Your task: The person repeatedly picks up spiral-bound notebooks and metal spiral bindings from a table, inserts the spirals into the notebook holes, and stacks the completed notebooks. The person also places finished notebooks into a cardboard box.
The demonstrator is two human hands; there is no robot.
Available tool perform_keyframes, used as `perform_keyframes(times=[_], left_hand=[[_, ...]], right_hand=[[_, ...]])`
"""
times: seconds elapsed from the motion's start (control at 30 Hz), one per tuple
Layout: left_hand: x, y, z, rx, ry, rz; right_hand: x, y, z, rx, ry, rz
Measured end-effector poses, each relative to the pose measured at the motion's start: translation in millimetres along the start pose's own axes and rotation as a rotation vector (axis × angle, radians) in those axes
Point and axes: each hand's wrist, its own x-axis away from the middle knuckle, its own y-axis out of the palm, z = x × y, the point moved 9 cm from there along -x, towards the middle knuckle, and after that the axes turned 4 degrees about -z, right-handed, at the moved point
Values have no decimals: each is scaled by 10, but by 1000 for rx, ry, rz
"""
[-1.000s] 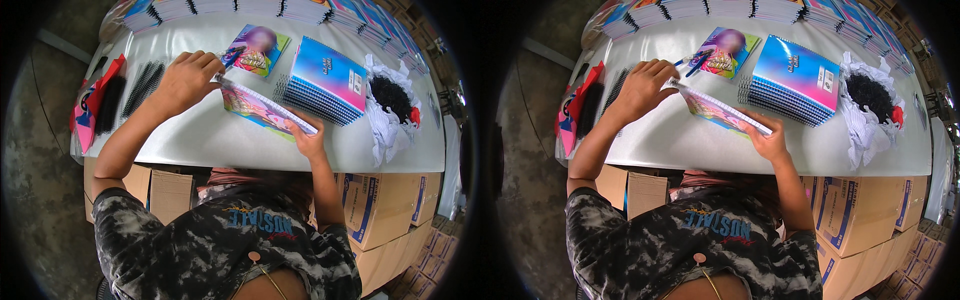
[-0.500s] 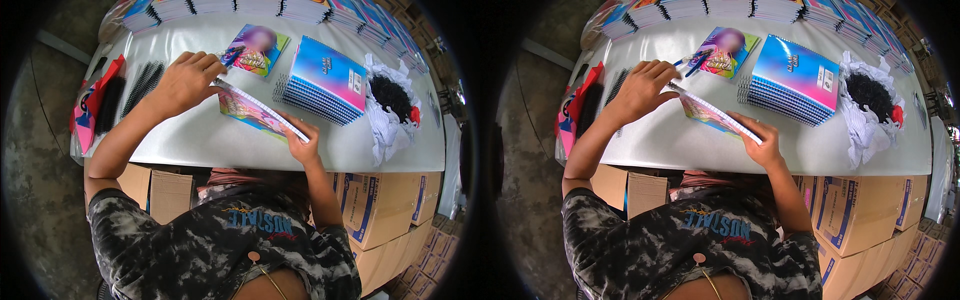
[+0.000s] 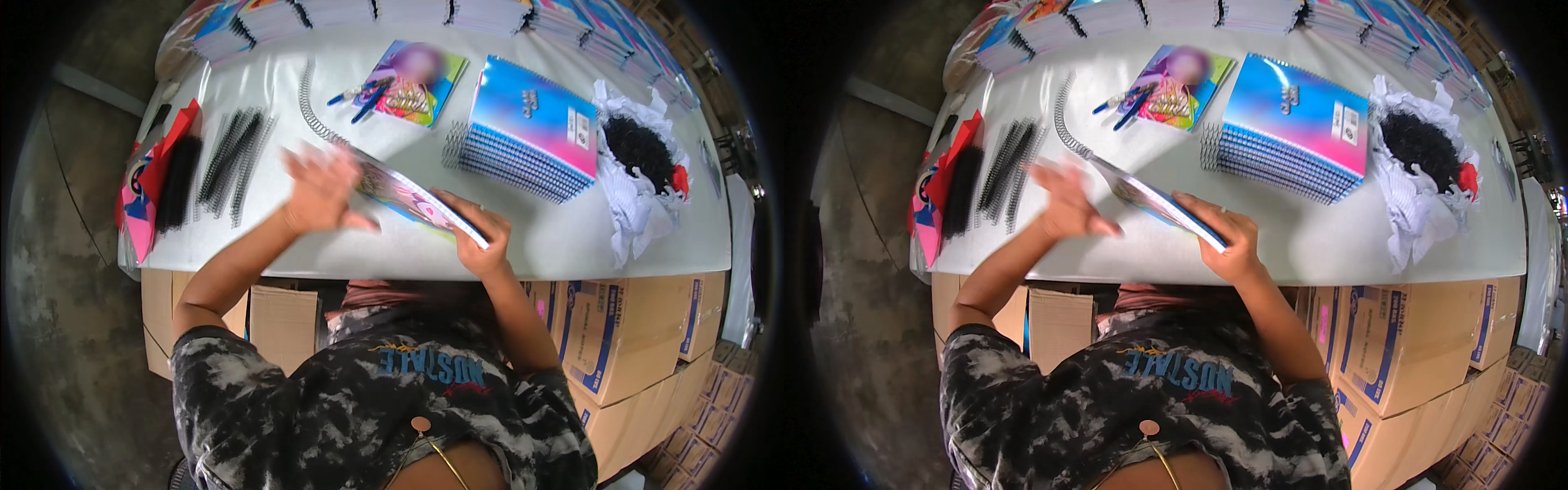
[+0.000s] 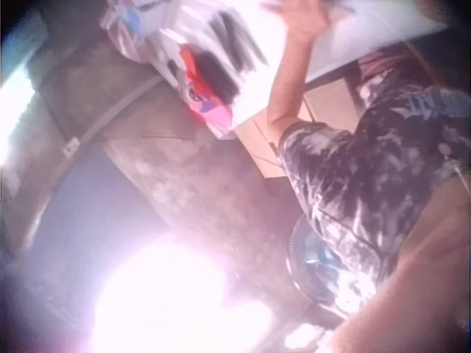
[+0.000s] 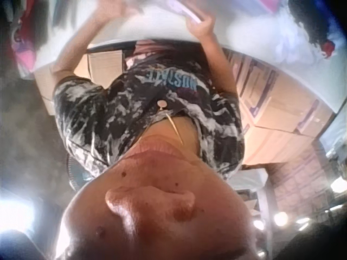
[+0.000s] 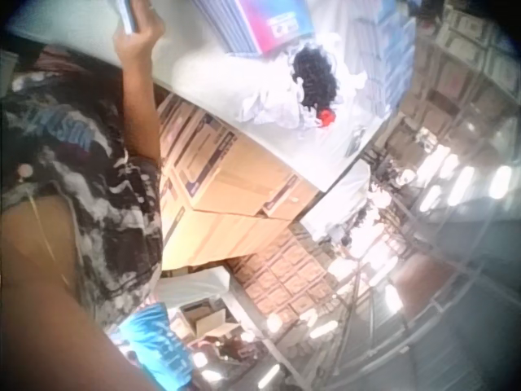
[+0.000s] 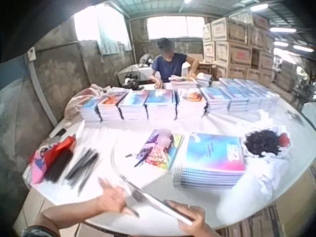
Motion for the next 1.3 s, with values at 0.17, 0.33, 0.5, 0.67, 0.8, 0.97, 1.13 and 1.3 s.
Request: perform_keyframes(times=[0.17, 0.33, 0.5, 0.67, 0.8, 0.97, 1.13, 1.3], left_hand=[[387, 190, -515, 233, -454, 278], [10, -536, -579, -47, -302, 482], [-48, -503, -831, -43, -437, 404], [271, 8, 151, -7, 69, 202], [-194, -756, -666, -157, -339, 473], [201, -174, 120, -27, -68, 385], [345, -86, 150, 165, -240, 381], [148, -352, -141, -46, -177, 443]], right_hand=[[-34, 232, -211, 30, -86, -113], [-26, 177, -148, 49, -105, -67], [-156, 227, -227, 9, -176, -68], [-100, 150, -77, 57, -164, -8], [-93, 249, -240, -6, -178, -91], [-116, 239, -254, 3, -247, -49], [-71, 297, -296, -45, -176, -78], [-95, 195, -177, -3, -173, -34]])
